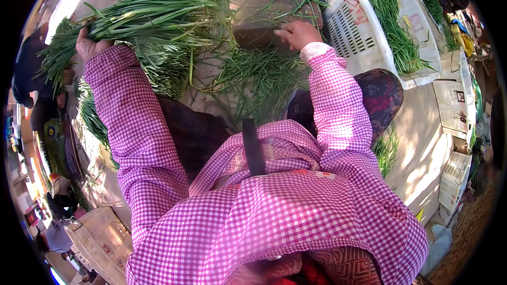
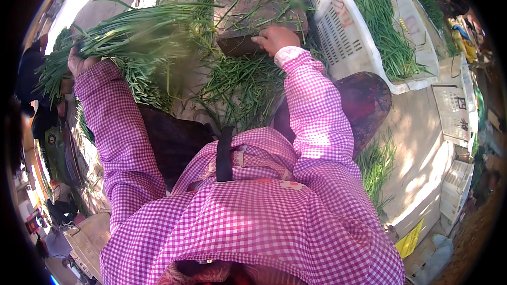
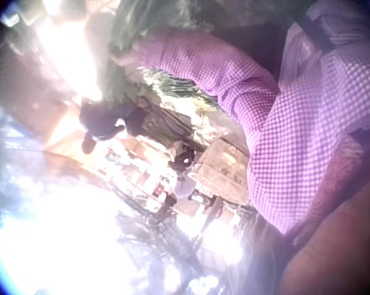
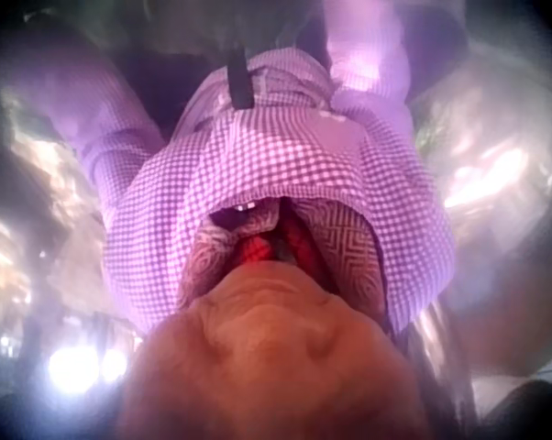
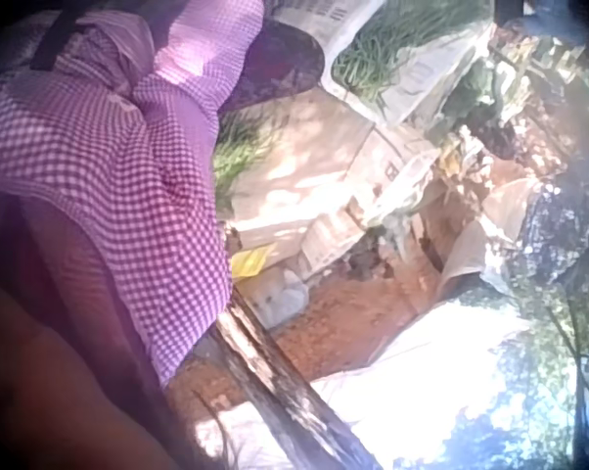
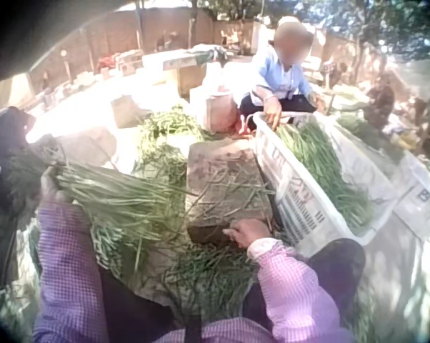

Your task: The person cleans bundles of chives by hand, stripping away dry or yellowed leaves and placing the sorted bundles into a white plastic basket.

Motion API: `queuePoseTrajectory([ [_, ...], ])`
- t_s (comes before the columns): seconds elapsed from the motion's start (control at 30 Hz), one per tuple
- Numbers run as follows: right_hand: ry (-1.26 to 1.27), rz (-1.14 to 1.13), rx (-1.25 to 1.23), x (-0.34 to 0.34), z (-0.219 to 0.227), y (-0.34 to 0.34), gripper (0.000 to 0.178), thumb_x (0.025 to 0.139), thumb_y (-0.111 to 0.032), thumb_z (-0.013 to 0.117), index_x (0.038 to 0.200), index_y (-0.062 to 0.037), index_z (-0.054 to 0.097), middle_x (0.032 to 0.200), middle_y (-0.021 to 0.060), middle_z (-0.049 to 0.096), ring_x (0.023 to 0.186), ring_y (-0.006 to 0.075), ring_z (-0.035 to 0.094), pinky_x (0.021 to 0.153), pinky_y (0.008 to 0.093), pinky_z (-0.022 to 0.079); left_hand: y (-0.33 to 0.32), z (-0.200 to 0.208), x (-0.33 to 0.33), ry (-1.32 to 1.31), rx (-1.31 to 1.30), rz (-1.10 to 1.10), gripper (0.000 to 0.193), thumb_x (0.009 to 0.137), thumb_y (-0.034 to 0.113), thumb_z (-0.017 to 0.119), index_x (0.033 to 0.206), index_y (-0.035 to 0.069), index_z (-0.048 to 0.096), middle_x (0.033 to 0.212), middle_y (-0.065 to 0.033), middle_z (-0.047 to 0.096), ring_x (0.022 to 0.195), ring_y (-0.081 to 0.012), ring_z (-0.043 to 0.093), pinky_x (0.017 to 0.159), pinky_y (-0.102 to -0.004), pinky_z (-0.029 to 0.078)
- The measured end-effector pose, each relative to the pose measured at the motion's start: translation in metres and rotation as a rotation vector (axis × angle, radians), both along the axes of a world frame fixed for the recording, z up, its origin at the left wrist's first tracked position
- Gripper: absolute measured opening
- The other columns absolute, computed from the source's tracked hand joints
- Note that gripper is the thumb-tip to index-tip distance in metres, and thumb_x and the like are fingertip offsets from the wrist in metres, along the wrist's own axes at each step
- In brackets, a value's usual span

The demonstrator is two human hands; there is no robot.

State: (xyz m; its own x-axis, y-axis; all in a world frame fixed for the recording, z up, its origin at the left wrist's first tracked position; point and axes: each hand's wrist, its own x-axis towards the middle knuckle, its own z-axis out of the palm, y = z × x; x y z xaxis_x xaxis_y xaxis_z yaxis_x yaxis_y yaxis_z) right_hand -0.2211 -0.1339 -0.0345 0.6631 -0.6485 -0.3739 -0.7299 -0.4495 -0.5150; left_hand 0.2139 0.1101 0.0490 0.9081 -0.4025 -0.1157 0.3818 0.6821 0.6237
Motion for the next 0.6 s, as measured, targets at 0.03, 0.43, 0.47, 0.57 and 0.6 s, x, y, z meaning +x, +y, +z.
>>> queuePoseTrajectory([
  [0.03, 0.012, 0.073, -0.067, 0.003, -0.019, 0.0, 0.031, 0.085, -0.041, 0.054, 0.09, -0.0137, 0.069, 0.081, 0.0074, 0.068, 0.079, 0.0263, 0.065, 0.074, 0.0398, 0.049, -0.002, 0.001, -0.001, 0.011, -0.015, -0.017, 0.018, 0.084, 0.008, 0.052, 0.098, -0.001, 0.059, 0.101, -0.0153, 0.063, 0.095, -0.0287, 0.06, 0.088, -0.0467, 0.048],
  [0.43, 0.154, 0.232, -0.523, 0.007, -0.204, 0.046, 0.022, 0.079, -0.017, 0.057, 0.099, -0.0123, 0.064, 0.103, 0.0079, 0.061, 0.107, 0.0283, 0.052, 0.084, 0.0466, 0.043, -0.017, 0.007, -0.042, -0.144, 0.191, -0.03, 0.02, 0.085, 0.007, 0.053, 0.097, -0.007, 0.058, 0.085, -0.0128, 0.06, 0.079, -0.0238, 0.059, 0.079, -0.0397, 0.051],
  [0.47, 0.133, 0.247, -0.615, 0.005, -0.21, 0.05, 0.021, 0.08, -0.016, 0.055, 0.099, -0.0127, 0.064, 0.106, 0.0073, 0.06, 0.11, 0.0277, 0.049, 0.086, 0.0473, 0.041, -0.017, 0.008, -0.043, -0.131, 0.203, -0.04, 0.019, 0.085, 0.005, 0.052, 0.098, -0.007, 0.058, 0.084, -0.0124, 0.06, 0.079, -0.0234, 0.058, 0.079, -0.0395, 0.051],
  [0.57, 0.12, 0.317, -0.719, 0.005, -0.22, 0.055, 0.024, 0.077, -0.012, 0.055, 0.098, -0.0126, 0.064, 0.097, 0.0078, 0.059, 0.104, 0.0251, 0.049, 0.086, 0.0455, 0.038, -0.017, 0.012, -0.048, -0.097, 0.235, -0.072, 0.018, 0.084, 0.002, 0.049, 0.098, -0.008, 0.057, 0.084, -0.0113, 0.059, 0.08, -0.0222, 0.058, 0.079, -0.0387, 0.051],
  [0.6, 0.139, 0.348, -0.745, 0.005, -0.218, 0.055, 0.023, 0.076, -0.013, 0.056, 0.097, -0.0122, 0.065, 0.095, 0.0079, 0.06, 0.103, 0.0251, 0.05, 0.086, 0.0455, 0.038, -0.018, 0.013, -0.05, -0.096, 0.238, -0.073, 0.018, 0.084, 0.002, 0.049, 0.098, -0.007, 0.057, 0.084, -0.0111, 0.059, 0.079, -0.0224, 0.057, 0.079, -0.039, 0.051],
])
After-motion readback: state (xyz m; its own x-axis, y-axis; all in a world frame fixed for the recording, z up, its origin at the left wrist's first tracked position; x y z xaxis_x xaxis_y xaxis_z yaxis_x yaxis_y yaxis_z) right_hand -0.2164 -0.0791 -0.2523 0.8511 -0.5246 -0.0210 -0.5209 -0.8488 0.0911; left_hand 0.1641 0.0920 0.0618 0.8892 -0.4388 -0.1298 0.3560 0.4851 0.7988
